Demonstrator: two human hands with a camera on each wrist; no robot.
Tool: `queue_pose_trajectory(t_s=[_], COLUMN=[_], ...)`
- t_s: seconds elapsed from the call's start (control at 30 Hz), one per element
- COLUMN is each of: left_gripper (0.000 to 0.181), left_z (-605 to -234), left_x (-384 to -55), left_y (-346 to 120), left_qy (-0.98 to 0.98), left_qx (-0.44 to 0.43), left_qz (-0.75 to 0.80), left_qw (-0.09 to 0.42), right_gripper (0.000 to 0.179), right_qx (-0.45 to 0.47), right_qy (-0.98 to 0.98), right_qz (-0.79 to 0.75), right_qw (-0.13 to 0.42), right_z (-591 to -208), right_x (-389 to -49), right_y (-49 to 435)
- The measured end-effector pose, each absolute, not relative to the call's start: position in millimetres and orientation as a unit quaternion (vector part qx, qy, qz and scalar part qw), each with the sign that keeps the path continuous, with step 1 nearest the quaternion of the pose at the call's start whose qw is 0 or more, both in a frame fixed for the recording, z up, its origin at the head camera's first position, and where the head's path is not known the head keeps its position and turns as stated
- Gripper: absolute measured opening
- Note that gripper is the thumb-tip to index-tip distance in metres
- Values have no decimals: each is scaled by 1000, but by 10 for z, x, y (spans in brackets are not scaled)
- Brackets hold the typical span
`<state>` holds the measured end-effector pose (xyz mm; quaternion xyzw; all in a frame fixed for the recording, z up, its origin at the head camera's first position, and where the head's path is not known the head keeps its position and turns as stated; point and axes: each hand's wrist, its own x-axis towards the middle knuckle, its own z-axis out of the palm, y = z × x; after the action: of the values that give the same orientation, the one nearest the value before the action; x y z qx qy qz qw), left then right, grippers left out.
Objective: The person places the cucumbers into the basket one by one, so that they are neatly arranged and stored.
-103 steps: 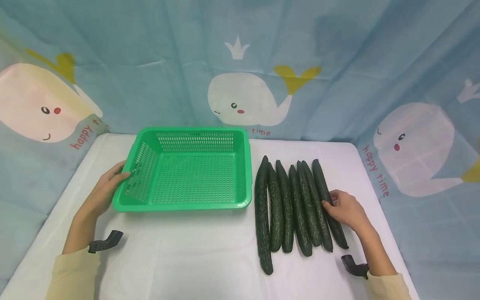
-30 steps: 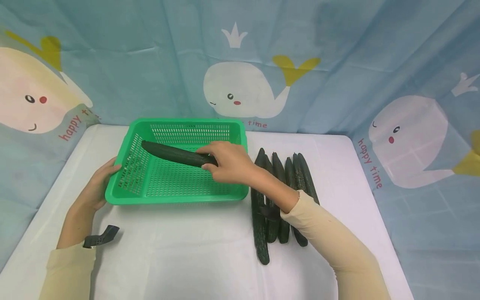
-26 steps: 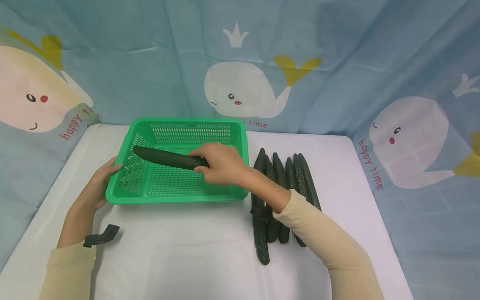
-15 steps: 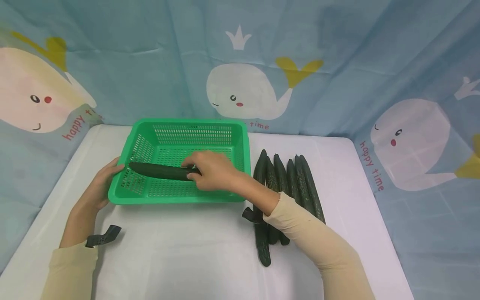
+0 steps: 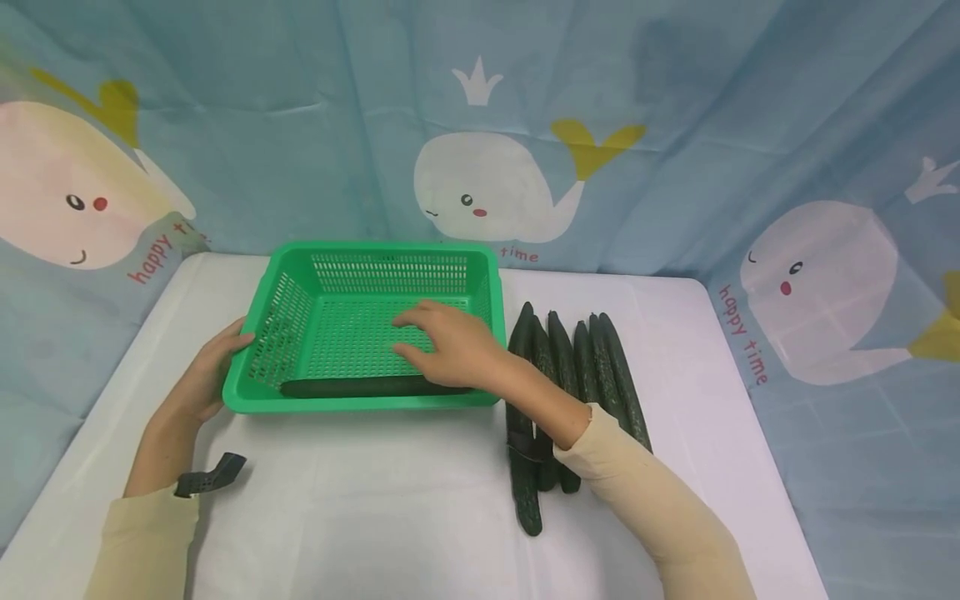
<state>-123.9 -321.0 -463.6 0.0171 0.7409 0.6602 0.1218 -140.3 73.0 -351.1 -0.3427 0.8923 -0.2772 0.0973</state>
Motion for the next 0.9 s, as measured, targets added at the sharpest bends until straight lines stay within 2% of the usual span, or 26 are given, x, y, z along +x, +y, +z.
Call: queue_pose_trajectory(t_s=[0.9], left_gripper=[71], left_z=[-4636], left_x=[-1225], left_y=[-3197], left_qy=[738], left_qx=[7], left_qz=[663], left_qw=[128], right_gripper=[46], right_qx=[-238], right_qy=[890], right_qz=[-389], right_qw=[-13], right_z=[-3617], right_x=[-1075], right_y=[1706])
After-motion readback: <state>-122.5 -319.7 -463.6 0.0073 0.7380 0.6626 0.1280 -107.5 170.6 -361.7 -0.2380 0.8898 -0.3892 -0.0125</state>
